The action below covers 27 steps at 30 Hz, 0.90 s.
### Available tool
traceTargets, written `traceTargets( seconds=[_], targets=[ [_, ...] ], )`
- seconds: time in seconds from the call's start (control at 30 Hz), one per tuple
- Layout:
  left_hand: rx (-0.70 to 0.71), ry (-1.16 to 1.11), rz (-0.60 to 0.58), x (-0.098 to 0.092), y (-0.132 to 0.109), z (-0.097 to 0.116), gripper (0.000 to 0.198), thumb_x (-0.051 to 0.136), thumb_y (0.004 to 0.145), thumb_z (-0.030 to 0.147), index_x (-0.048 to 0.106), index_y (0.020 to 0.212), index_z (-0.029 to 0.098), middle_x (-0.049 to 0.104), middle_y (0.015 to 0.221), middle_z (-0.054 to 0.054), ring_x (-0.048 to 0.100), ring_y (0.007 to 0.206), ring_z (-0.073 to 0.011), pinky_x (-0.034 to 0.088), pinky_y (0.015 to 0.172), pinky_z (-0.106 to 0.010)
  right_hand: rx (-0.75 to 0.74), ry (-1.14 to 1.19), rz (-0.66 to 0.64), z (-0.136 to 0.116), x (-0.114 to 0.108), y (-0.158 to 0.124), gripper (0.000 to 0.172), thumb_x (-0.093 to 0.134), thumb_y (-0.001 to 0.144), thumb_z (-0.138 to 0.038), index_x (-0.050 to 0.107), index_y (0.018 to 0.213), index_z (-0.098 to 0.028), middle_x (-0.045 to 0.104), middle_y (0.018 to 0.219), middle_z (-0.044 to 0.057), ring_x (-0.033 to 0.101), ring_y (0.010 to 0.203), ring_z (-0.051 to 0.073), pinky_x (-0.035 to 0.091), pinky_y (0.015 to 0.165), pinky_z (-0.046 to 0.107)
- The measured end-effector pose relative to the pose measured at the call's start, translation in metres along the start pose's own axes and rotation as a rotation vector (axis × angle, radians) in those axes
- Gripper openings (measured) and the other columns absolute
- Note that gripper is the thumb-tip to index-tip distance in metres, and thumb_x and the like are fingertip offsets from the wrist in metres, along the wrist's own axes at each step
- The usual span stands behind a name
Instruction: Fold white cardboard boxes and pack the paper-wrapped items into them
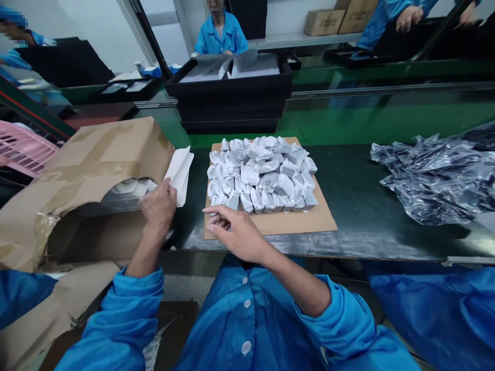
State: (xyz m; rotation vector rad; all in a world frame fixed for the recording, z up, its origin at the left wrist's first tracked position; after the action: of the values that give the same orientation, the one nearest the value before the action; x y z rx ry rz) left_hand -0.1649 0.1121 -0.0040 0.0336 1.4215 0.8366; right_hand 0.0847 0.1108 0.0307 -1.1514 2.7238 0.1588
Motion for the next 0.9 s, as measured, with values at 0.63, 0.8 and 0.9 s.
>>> traceTargets(
  seconds=[0.63,0.8,0.9],
  targets=[
    [0.581,-0.768,0.158,-0.082,-0.101,0.087,0.068,0.077,0.079,0.029,0.051,0.142,0.023,0.066,0.129,-0.012,0.062,0.123,-0.0256,0.049,0.107,-0.039,0.101,0.620,0.282,0.013,-0.013,0.017,0.050,0.073,0.076,-0.050,0.063,0.105,-0.010,0.068,0.097,0.010,0.063,0.079,0.016,0.054,0.070,0.027],
    [-0.095,-1.353,-0.288,-0.058,-0.066,0.066,0.050,0.078,0.076,0.038,0.064,0.121,0.019,0.074,0.095,-0.006,0.070,0.083,-0.0179,0.058,0.072,-0.028,0.168,0.362,0.176,0.017,-0.016,0.005,0.048,0.080,0.068,-0.047,0.064,0.092,-0.009,0.065,0.088,0.007,0.057,0.070,0.011,0.043,0.057,0.019],
    [-0.194,-1.375,-0.360,-0.045,-0.057,0.065,0.024,0.081,0.073,0.034,0.069,0.081,0.015,0.066,0.064,0.001,0.059,0.055,-0.0098,0.050,0.054,-0.019,0.165,0.330,0.109,0.020,-0.011,0.001,0.046,0.072,0.077,-0.052,0.060,0.090,-0.009,0.062,0.082,0.005,0.054,0.067,0.009,0.039,0.055,0.018]
  ],
)
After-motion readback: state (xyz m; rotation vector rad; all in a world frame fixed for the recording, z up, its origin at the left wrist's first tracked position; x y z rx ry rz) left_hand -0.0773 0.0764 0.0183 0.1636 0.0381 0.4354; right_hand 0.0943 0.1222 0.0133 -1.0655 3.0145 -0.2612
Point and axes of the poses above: each hand's wrist, its own y-axis towards the middle knuckle, its own x-axis out of the palm, z = x × y, the point moved 3 cm from there along y, towards the middle knuckle
